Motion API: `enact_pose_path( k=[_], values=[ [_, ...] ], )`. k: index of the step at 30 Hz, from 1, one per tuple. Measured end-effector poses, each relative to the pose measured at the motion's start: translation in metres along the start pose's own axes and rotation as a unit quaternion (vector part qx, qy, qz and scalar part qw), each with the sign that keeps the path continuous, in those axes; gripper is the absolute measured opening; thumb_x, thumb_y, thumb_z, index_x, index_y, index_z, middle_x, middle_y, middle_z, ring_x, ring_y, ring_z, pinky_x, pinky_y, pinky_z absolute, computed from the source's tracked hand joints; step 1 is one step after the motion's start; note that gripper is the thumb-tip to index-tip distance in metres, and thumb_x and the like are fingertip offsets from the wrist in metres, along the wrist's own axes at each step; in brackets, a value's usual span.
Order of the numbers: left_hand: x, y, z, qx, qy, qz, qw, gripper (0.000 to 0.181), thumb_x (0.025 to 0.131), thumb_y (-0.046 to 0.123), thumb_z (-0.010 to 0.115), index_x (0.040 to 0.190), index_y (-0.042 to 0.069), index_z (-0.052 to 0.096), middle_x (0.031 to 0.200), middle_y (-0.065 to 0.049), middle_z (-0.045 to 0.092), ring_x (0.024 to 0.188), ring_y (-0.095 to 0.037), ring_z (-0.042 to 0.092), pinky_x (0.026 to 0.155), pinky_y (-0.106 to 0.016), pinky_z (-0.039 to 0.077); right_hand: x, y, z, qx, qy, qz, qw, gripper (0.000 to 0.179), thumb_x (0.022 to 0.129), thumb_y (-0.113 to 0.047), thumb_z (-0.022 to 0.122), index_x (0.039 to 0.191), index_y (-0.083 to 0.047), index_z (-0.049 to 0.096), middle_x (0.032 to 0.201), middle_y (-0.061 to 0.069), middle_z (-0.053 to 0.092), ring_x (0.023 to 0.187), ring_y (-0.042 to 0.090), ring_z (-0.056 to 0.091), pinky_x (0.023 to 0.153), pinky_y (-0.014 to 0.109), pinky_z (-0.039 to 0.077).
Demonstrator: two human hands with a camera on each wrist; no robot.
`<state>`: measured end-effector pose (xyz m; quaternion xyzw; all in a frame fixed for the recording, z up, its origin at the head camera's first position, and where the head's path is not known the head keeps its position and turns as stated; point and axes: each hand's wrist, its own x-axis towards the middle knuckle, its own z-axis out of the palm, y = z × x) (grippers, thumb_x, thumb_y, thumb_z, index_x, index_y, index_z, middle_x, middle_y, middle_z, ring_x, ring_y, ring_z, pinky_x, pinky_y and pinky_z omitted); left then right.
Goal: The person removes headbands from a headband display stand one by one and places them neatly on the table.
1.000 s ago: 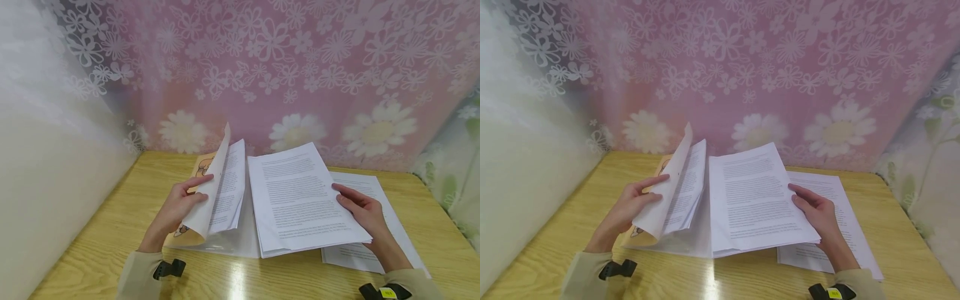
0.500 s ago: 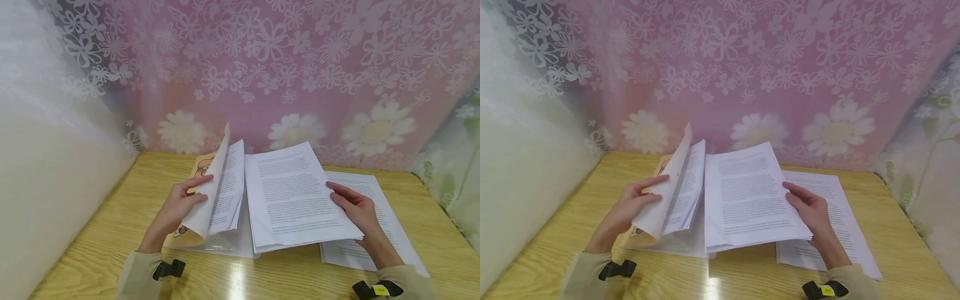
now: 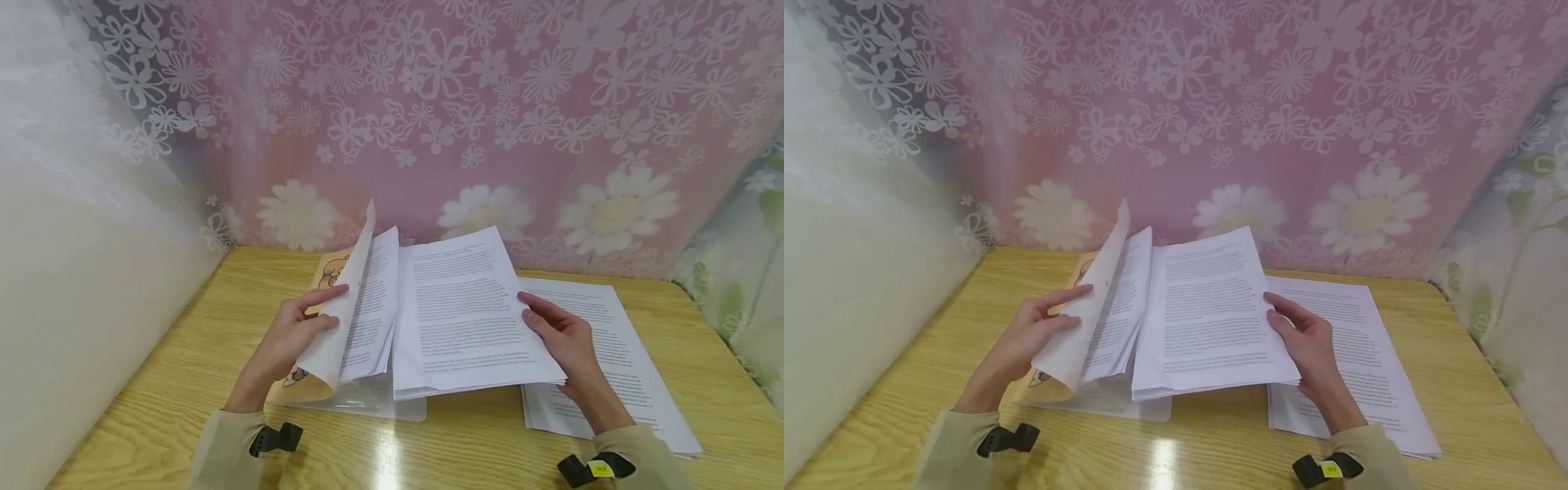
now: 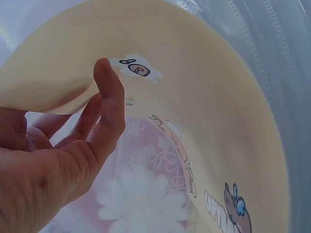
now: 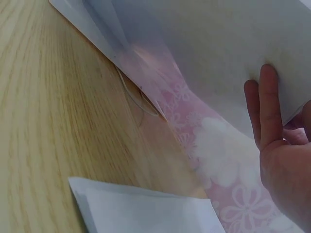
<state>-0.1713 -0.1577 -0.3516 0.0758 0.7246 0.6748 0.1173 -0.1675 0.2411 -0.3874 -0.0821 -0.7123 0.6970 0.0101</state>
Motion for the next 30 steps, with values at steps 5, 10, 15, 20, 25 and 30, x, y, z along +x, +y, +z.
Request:
enact_pose_path(
  k=[5, 10, 15, 20, 25, 30],
  values=[
    [-0.001, 0.001, 0.000, 0.006, 0.001, 0.003, 1.0000, 0.049, 0.091, 0.004, 0.052, 0.138, 0.018, 0.051, 0.135, -0.015, 0.049, 0.083, -0.027, 0.068, 0.065, -0.038, 0.057, 0.001, 0.002, 0.006, 0.012, 0.005, -0.006, 0.9999, 0.053, 0.086, -0.034, 0.067, 0.134, -0.018, 0.055, 0.107, -0.011, 0.064, 0.077, 0.005, 0.068, 0.064, 0.022, 0.057],
    [0.000, 0.001, 0.000, 0.007, -0.001, 0.002, 1.0000, 0.049, 0.091, 0.004, 0.052, 0.138, 0.018, 0.051, 0.131, -0.019, 0.052, 0.081, -0.026, 0.069, 0.064, -0.038, 0.057, 0.000, 0.003, 0.013, 0.020, 0.011, -0.012, 0.9997, 0.051, 0.087, -0.033, 0.067, 0.134, -0.017, 0.055, 0.109, -0.010, 0.064, 0.078, 0.006, 0.069, 0.065, 0.024, 0.057],
    [-0.001, 0.001, 0.000, 0.006, -0.005, 0.004, 1.0000, 0.049, 0.091, 0.004, 0.052, 0.139, 0.017, 0.050, 0.132, -0.020, 0.052, 0.081, -0.027, 0.068, 0.064, -0.037, 0.057, 0.000, 0.004, 0.021, 0.029, 0.015, -0.019, 0.9993, 0.051, 0.088, -0.032, 0.066, 0.134, -0.016, 0.055, 0.117, -0.007, 0.060, 0.079, 0.006, 0.068, 0.065, 0.023, 0.057],
    [-0.001, 0.001, 0.000, 0.001, -0.005, -0.006, 1.0000, 0.050, 0.091, 0.005, 0.052, 0.139, 0.019, 0.050, 0.131, -0.021, 0.052, 0.080, -0.027, 0.068, 0.064, -0.037, 0.057, 0.000, 0.005, 0.030, 0.039, 0.019, -0.033, 0.9985, 0.049, 0.088, -0.028, 0.066, 0.133, -0.014, 0.056, 0.124, -0.003, 0.056, 0.080, 0.006, 0.068, 0.065, 0.022, 0.057],
    [-0.002, 0.002, 0.000, 0.001, -0.005, -0.003, 1.0000, 0.050, 0.091, 0.004, 0.052, 0.139, 0.018, 0.050, 0.134, -0.016, 0.050, 0.082, -0.027, 0.068, 0.065, -0.037, 0.057, 0.000, 0.007, 0.038, 0.056, 0.022, -0.038, 0.9975, 0.050, 0.087, -0.027, 0.067, 0.133, -0.013, 0.056, 0.125, -0.001, 0.056, 0.079, 0.007, 0.068, 0.064, 0.024, 0.057],
    [-0.001, 0.001, 0.000, 0.002, -0.003, 0.002, 1.0000, 0.050, 0.091, 0.003, 0.052, 0.138, 0.017, 0.050, 0.134, -0.017, 0.049, 0.083, -0.026, 0.068, 0.065, -0.038, 0.057, -0.002, 0.010, 0.045, 0.059, 0.016, -0.042, 0.9973, 0.050, 0.087, -0.026, 0.067, 0.134, -0.013, 0.055, 0.131, 0.001, 0.051, 0.082, 0.007, 0.068, 0.066, 0.025, 0.057]
  ],
)
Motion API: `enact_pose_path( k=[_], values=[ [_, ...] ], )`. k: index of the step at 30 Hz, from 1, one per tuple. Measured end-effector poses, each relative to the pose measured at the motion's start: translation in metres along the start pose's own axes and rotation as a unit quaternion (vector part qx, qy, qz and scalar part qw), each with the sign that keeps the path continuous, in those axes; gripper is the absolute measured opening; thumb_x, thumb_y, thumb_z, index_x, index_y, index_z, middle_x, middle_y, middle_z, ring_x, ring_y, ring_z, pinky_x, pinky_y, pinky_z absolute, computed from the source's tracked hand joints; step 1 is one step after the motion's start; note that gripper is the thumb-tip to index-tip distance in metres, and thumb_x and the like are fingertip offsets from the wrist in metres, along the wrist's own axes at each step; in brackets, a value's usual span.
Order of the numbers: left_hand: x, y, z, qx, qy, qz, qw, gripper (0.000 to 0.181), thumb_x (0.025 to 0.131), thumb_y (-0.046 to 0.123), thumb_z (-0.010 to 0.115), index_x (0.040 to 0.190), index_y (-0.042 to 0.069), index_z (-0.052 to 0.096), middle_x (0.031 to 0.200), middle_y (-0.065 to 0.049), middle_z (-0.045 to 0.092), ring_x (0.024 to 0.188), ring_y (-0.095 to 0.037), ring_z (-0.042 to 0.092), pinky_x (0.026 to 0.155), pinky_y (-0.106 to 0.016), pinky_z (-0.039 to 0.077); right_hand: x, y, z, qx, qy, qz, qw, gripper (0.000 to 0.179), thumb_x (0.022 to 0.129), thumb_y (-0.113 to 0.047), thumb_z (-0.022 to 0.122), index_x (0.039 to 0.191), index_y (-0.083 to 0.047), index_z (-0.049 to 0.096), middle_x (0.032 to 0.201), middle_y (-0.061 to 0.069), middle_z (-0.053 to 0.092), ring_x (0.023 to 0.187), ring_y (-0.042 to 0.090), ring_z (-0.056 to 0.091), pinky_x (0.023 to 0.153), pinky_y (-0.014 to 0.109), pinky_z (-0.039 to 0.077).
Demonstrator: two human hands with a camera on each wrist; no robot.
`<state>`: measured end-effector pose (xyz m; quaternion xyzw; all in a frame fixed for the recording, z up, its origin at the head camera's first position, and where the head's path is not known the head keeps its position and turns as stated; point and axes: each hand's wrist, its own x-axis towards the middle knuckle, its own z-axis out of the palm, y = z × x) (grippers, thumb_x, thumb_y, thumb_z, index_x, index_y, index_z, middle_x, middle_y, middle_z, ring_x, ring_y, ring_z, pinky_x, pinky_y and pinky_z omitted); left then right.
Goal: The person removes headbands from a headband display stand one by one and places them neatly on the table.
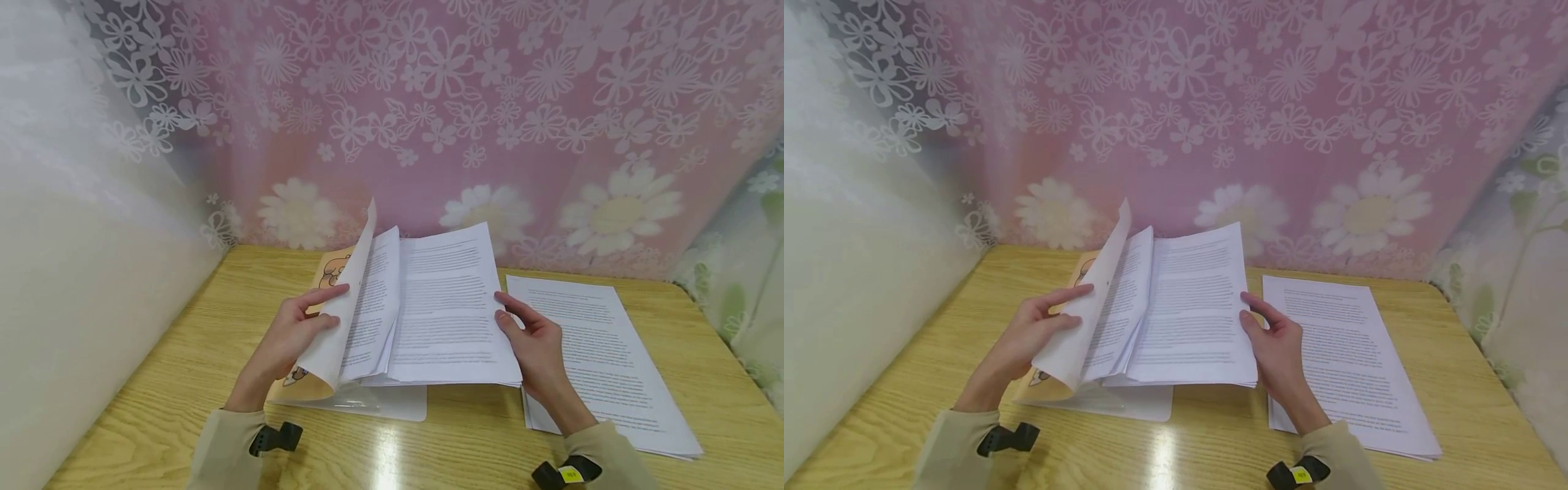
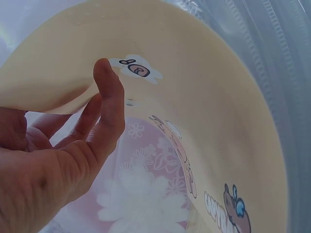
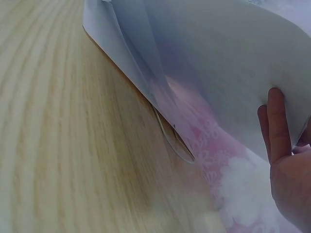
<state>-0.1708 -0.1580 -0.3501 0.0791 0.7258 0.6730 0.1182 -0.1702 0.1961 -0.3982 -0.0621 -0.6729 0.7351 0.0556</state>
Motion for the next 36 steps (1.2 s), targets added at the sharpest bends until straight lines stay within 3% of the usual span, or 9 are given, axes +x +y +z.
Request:
enact_pose_path(
  k=[9, 15, 22, 36],
  values=[
    [0.000, -0.001, 0.001, 0.006, 0.005, -0.004, 1.0000, 0.050, 0.090, 0.003, 0.053, 0.138, 0.017, 0.051, 0.134, -0.016, 0.050, 0.081, -0.026, 0.068, 0.064, -0.039, 0.057, -0.004, 0.004, 0.015, 0.015, -0.025, -0.013, 0.9995, 0.047, 0.089, -0.020, 0.065, 0.134, -0.009, 0.054, 0.124, 0.003, 0.054, 0.082, 0.011, 0.069, 0.067, 0.031, 0.058],
    [0.000, -0.001, 0.000, 0.009, 0.006, -0.002, 0.9999, 0.049, 0.091, 0.003, 0.052, 0.138, 0.018, 0.051, 0.139, -0.008, 0.045, 0.082, -0.026, 0.068, 0.065, -0.038, 0.057, -0.005, 0.006, 0.025, 0.017, -0.029, -0.027, 0.9991, 0.044, 0.090, -0.016, 0.063, 0.133, -0.007, 0.055, 0.125, 0.004, 0.051, 0.081, 0.012, 0.070, 0.066, 0.030, 0.058],
    [0.001, -0.002, 0.000, 0.006, 0.005, -0.003, 1.0000, 0.049, 0.091, 0.004, 0.053, 0.138, 0.018, 0.051, 0.135, -0.015, 0.050, 0.081, -0.026, 0.068, 0.065, -0.038, 0.057, -0.004, 0.009, 0.033, 0.010, -0.022, -0.033, 0.9991, 0.041, 0.091, -0.014, 0.063, 0.131, -0.009, 0.056, 0.125, 0.004, 0.051, 0.080, 0.012, 0.069, 0.067, 0.028, 0.058],
    [0.001, -0.001, 0.000, 0.009, 0.011, -0.005, 0.9999, 0.049, 0.091, 0.004, 0.053, 0.137, 0.019, 0.052, 0.136, -0.013, 0.048, 0.082, -0.026, 0.068, 0.065, -0.039, 0.057, -0.005, 0.013, 0.050, -0.001, -0.033, -0.051, 0.9981, 0.040, 0.092, -0.011, 0.061, 0.131, -0.013, 0.055, 0.123, 0.010, 0.053, 0.079, 0.017, 0.069, 0.070, 0.030, 0.058]
  ],
)
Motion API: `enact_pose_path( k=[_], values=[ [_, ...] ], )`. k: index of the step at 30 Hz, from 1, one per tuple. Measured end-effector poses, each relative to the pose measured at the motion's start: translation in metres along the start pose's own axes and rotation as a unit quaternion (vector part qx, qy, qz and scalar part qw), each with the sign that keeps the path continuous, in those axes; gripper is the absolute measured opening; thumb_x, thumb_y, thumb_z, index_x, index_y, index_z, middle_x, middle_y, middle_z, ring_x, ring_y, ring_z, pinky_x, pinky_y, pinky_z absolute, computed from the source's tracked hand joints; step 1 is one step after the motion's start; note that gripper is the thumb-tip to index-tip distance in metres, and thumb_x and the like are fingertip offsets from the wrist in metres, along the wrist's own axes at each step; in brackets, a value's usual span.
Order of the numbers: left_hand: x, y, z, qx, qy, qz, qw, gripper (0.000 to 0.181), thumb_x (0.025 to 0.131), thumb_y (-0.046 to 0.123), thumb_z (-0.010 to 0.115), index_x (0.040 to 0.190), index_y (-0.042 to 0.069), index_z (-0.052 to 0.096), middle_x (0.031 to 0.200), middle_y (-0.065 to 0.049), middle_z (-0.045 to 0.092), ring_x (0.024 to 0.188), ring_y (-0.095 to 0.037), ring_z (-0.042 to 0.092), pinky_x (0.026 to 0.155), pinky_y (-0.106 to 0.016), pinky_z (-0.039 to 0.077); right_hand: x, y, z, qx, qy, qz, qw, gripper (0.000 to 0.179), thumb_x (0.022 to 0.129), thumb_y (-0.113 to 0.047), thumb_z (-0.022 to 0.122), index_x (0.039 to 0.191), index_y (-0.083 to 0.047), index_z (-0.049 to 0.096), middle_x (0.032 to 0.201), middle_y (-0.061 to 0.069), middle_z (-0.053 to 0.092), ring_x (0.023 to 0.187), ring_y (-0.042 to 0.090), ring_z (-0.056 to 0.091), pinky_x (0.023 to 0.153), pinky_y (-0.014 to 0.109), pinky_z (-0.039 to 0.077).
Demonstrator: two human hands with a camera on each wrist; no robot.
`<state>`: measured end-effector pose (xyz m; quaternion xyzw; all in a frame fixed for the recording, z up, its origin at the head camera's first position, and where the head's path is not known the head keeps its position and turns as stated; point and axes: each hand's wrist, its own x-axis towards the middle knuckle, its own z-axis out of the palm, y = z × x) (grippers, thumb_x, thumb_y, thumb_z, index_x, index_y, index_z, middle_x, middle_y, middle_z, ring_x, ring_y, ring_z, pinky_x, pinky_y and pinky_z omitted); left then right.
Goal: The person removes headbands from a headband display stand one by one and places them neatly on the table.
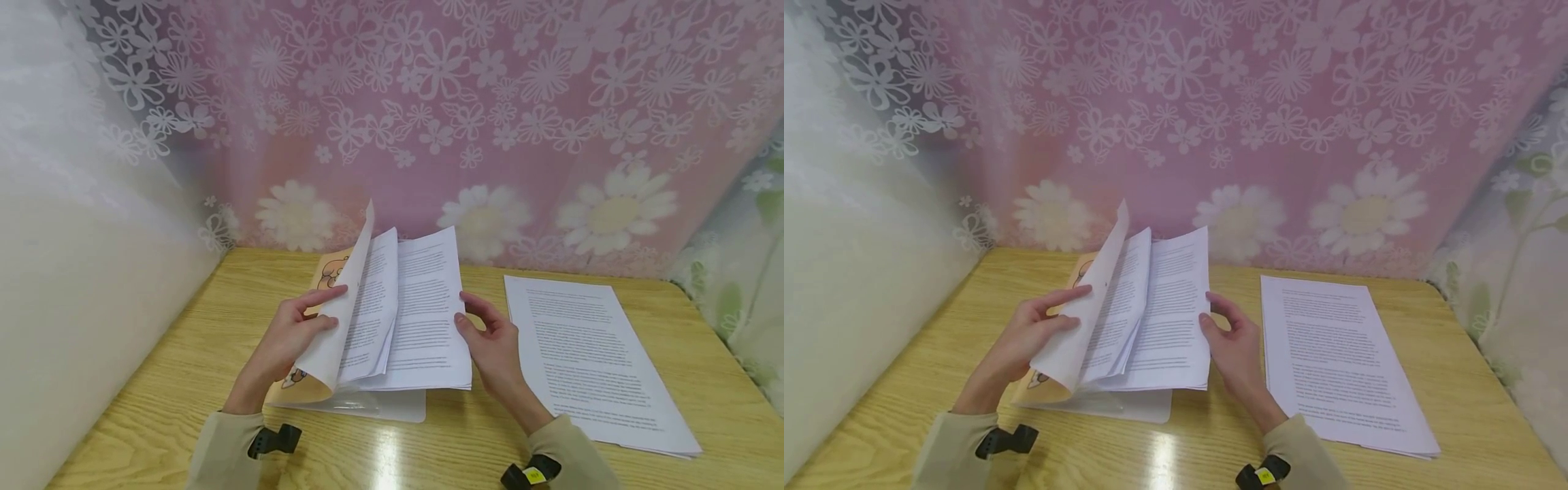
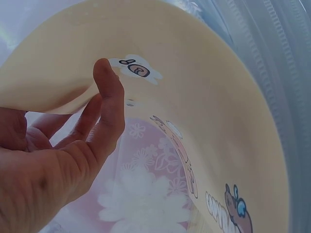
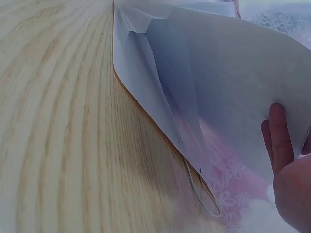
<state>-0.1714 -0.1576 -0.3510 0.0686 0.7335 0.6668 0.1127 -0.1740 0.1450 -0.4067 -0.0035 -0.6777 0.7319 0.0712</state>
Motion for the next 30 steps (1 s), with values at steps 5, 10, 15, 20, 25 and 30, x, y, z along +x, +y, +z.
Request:
enact_pose_path(
  k=[5, 10, 15, 20, 25, 30],
  values=[
    [0.000, 0.000, 0.000, -0.001, -0.006, -0.001, 1.0000, 0.049, 0.091, 0.004, 0.053, 0.137, 0.020, 0.052, 0.131, -0.019, 0.053, 0.081, -0.027, 0.068, 0.064, -0.039, 0.057, -0.001, 0.001, 0.005, 0.003, -0.003, 0.002, 1.0000, 0.043, 0.091, -0.008, 0.060, 0.133, -0.015, 0.053, 0.122, 0.011, 0.054, 0.076, 0.016, 0.069, 0.067, 0.031, 0.058],
    [0.001, 0.000, 0.000, 0.001, -0.003, -0.002, 1.0000, 0.049, 0.091, 0.004, 0.053, 0.137, 0.020, 0.052, 0.134, -0.015, 0.050, 0.081, -0.027, 0.068, 0.065, -0.039, 0.057, -0.001, 0.001, 0.010, 0.010, -0.005, 0.005, 0.9999, 0.043, 0.091, -0.007, 0.060, 0.133, -0.015, 0.053, 0.122, 0.010, 0.053, 0.074, 0.016, 0.068, 0.066, 0.032, 0.058],
    [0.000, 0.000, 0.000, 0.003, 0.001, -0.002, 1.0000, 0.048, 0.091, 0.004, 0.053, 0.137, 0.020, 0.053, 0.136, -0.012, 0.049, 0.081, -0.026, 0.068, 0.065, -0.039, 0.057, -0.001, 0.003, 0.015, 0.016, -0.012, 0.007, 0.9998, 0.043, 0.091, -0.008, 0.061, 0.133, -0.016, 0.053, 0.122, 0.009, 0.054, 0.074, 0.016, 0.069, 0.067, 0.033, 0.058],
    [0.000, 0.001, 0.001, 0.004, -0.002, 0.003, 1.0000, 0.048, 0.092, 0.005, 0.053, 0.137, 0.019, 0.052, 0.136, -0.013, 0.048, 0.081, -0.026, 0.068, 0.065, -0.038, 0.057, 0.000, 0.005, 0.021, 0.024, -0.022, 0.010, 0.9994, 0.043, 0.091, -0.009, 0.061, 0.133, -0.017, 0.053, 0.123, 0.009, 0.053, 0.074, 0.016, 0.069, 0.064, 0.035, 0.059],
    [0.001, 0.001, 0.000, 0.002, -0.002, 0.001, 1.0000, 0.048, 0.092, 0.005, 0.053, 0.138, 0.020, 0.051, 0.138, -0.010, 0.046, 0.083, -0.026, 0.068, 0.065, -0.038, 0.057, 0.000, 0.004, 0.026, 0.019, -0.026, 0.018, 0.9993, 0.043, 0.091, -0.010, 0.061, 0.133, -0.018, 0.053, 0.123, 0.009, 0.053, 0.075, 0.016, 0.069, 0.064, 0.035, 0.059],
    [0.001, 0.001, 0.000, 0.006, -0.002, 0.003, 1.0000, 0.048, 0.092, 0.005, 0.053, 0.138, 0.020, 0.051, 0.140, -0.008, 0.044, 0.083, -0.027, 0.068, 0.065, -0.038, 0.058, 0.001, 0.004, 0.029, 0.020, -0.034, 0.022, 0.9990, 0.043, 0.092, -0.011, 0.061, 0.133, -0.017, 0.053, 0.123, 0.011, 0.053, 0.075, 0.015, 0.069, 0.065, 0.035, 0.059]
  ],
)
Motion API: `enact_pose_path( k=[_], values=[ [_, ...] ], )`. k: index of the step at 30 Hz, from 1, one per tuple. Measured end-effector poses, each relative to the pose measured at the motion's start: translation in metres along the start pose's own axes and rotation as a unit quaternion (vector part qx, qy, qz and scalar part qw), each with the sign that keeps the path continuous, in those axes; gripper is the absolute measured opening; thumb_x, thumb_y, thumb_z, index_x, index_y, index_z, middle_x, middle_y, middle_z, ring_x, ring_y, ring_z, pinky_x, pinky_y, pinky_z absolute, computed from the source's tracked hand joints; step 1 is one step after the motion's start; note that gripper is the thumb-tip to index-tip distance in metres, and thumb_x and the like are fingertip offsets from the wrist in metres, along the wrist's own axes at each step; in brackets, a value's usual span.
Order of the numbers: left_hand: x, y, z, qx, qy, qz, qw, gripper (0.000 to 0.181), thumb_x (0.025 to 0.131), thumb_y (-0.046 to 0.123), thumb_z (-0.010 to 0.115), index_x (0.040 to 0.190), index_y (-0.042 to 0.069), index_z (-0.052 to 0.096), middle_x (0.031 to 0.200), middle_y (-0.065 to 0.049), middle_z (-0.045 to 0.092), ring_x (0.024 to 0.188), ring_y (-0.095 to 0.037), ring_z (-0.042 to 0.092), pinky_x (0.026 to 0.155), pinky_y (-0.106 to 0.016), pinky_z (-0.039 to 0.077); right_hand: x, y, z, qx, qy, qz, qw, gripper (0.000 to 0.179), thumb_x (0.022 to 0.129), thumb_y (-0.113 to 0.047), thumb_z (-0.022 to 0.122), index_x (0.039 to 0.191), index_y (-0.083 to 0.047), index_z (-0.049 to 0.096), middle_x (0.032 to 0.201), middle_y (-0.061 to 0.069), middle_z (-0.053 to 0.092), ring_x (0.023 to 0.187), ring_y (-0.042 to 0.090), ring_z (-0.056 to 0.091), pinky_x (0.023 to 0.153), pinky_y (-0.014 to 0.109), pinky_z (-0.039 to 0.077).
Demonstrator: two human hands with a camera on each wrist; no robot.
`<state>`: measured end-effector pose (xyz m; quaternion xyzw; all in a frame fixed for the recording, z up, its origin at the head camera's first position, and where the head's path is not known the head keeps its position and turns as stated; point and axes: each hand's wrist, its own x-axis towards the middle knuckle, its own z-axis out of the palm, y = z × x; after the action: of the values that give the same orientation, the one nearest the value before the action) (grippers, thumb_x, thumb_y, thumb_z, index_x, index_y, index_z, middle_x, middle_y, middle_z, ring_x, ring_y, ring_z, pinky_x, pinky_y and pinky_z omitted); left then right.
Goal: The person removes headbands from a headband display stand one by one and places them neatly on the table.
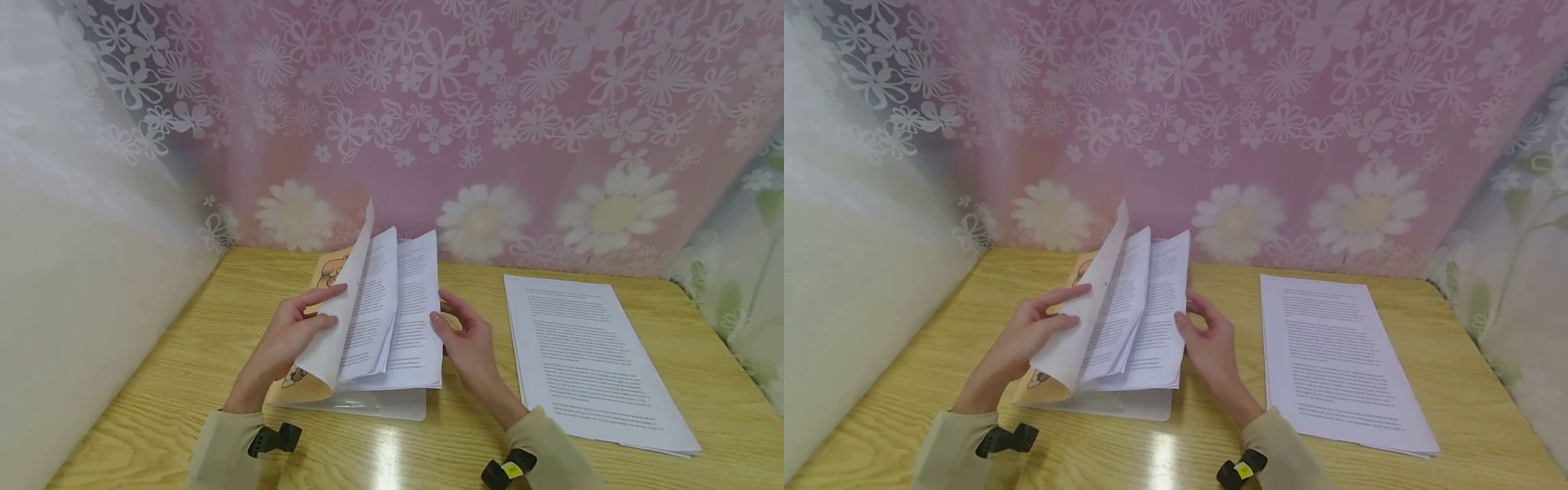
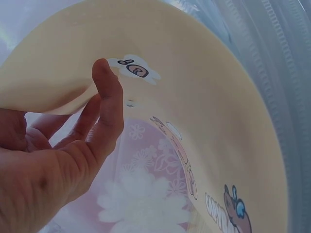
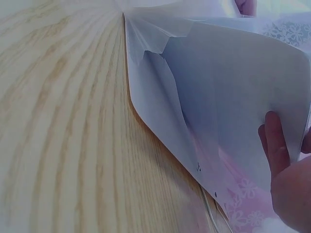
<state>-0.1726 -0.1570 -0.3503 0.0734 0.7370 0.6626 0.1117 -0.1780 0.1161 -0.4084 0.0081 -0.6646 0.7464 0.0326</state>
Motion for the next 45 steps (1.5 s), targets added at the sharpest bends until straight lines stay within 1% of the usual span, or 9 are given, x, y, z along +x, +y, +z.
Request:
enact_pose_path(
  k=[5, 11, 15, 19, 27, 31, 36, 39, 45],
  values=[
    [0.000, 0.000, 0.000, 0.002, 0.002, 0.000, 1.0000, 0.048, 0.092, 0.006, 0.053, 0.137, 0.021, 0.052, 0.140, -0.007, 0.044, 0.082, -0.027, 0.068, 0.065, -0.039, 0.058, 0.001, 0.000, 0.003, -0.002, -0.009, -0.001, 1.0000, 0.043, 0.092, -0.011, 0.061, 0.133, -0.017, 0.053, 0.125, 0.013, 0.053, 0.073, 0.015, 0.069, 0.063, 0.035, 0.058],
    [0.001, 0.000, 0.001, -0.004, 0.000, 0.002, 1.0000, 0.048, 0.092, 0.004, 0.053, 0.138, 0.019, 0.051, 0.137, -0.010, 0.047, 0.081, -0.026, 0.068, 0.064, -0.038, 0.058, 0.002, 0.000, 0.009, -0.008, -0.018, 0.001, 0.9998, 0.043, 0.092, -0.012, 0.061, 0.134, -0.017, 0.052, 0.126, 0.015, 0.053, 0.071, 0.014, 0.068, 0.062, 0.034, 0.058],
    [0.000, 0.000, 0.001, -0.004, 0.000, 0.004, 1.0000, 0.048, 0.092, 0.005, 0.053, 0.138, 0.019, 0.052, 0.134, -0.013, 0.050, 0.079, -0.026, 0.069, 0.063, -0.038, 0.058, 0.002, 0.000, 0.013, -0.006, -0.027, 0.007, 0.9996, 0.043, 0.092, -0.013, 0.060, 0.134, -0.018, 0.051, 0.126, 0.014, 0.053, 0.071, 0.015, 0.068, 0.063, 0.036, 0.058],
    [0.000, 0.001, 0.002, -0.005, -0.003, 0.006, 1.0000, 0.049, 0.092, 0.005, 0.053, 0.138, 0.019, 0.051, 0.132, -0.018, 0.051, 0.079, -0.027, 0.069, 0.064, -0.038, 0.058, 0.002, 0.000, 0.018, -0.018, -0.032, 0.012, 0.9992, 0.045, 0.092, -0.014, 0.060, 0.136, -0.020, 0.050, 0.126, 0.011, 0.053, 0.070, 0.015, 0.067, 0.062, 0.035, 0.058],
    [0.000, 0.001, 0.002, 0.002, 0.005, -0.001, 1.0000, 0.048, 0.092, 0.006, 0.053, 0.137, 0.020, 0.052, 0.139, -0.007, 0.046, 0.082, -0.026, 0.068, 0.064, -0.039, 0.058, 0.003, 0.000, 0.025, -0.027, -0.042, 0.014, 0.9986, 0.046, 0.092, -0.016, 0.061, 0.137, -0.020, 0.049, 0.128, 0.011, 0.053, 0.072, 0.016, 0.066, 0.062, 0.034, 0.058],
    [0.000, 0.002, 0.002, 0.001, 0.004, -0.004, 1.0000, 0.048, 0.091, 0.006, 0.053, 0.137, 0.021, 0.052, 0.138, -0.010, 0.047, 0.081, -0.026, 0.068, 0.064, -0.039, 0.058, 0.004, 0.000, 0.029, -0.023, -0.045, 0.011, 0.9987, 0.047, 0.092, -0.016, 0.061, 0.137, -0.020, 0.049, 0.128, 0.011, 0.053, 0.074, 0.017, 0.067, 0.062, 0.035, 0.058],
    [0.000, 0.004, 0.002, 0.002, 0.007, -0.001, 1.0000, 0.048, 0.092, 0.006, 0.054, 0.137, 0.021, 0.052, 0.139, -0.006, 0.046, 0.081, -0.027, 0.068, 0.064, -0.039, 0.058, 0.005, 0.001, 0.035, -0.009, -0.051, 0.003, 0.9987, 0.048, 0.091, -0.015, 0.062, 0.138, -0.018, 0.048, 0.127, 0.012, 0.052, 0.074, 0.016, 0.068, 0.063, 0.037, 0.058],
    [0.000, 0.004, 0.002, 0.002, 0.007, -0.003, 1.0000, 0.048, 0.091, 0.006, 0.053, 0.137, 0.021, 0.052, 0.137, -0.009, 0.047, 0.081, -0.026, 0.068, 0.063, -0.039, 0.057, 0.004, 0.003, 0.038, 0.003, -0.053, 0.002, 0.9986, 0.049, 0.091, -0.014, 0.062, 0.138, -0.016, 0.048, 0.126, 0.013, 0.053, 0.074, 0.015, 0.068, 0.063, 0.037, 0.058],
    [0.000, 0.002, 0.003, 0.009, 0.010, -0.013, 0.9998, 0.048, 0.091, 0.006, 0.054, 0.136, 0.024, 0.054, 0.127, -0.021, 0.055, 0.076, -0.025, 0.068, 0.060, -0.038, 0.057, 0.003, 0.004, 0.042, -0.002, -0.066, 0.010, 0.9978, 0.052, 0.092, -0.015, 0.061, 0.141, -0.016, 0.044, 0.128, 0.012, 0.051, 0.076, 0.014, 0.068, 0.065, 0.036, 0.059]
  ],
)
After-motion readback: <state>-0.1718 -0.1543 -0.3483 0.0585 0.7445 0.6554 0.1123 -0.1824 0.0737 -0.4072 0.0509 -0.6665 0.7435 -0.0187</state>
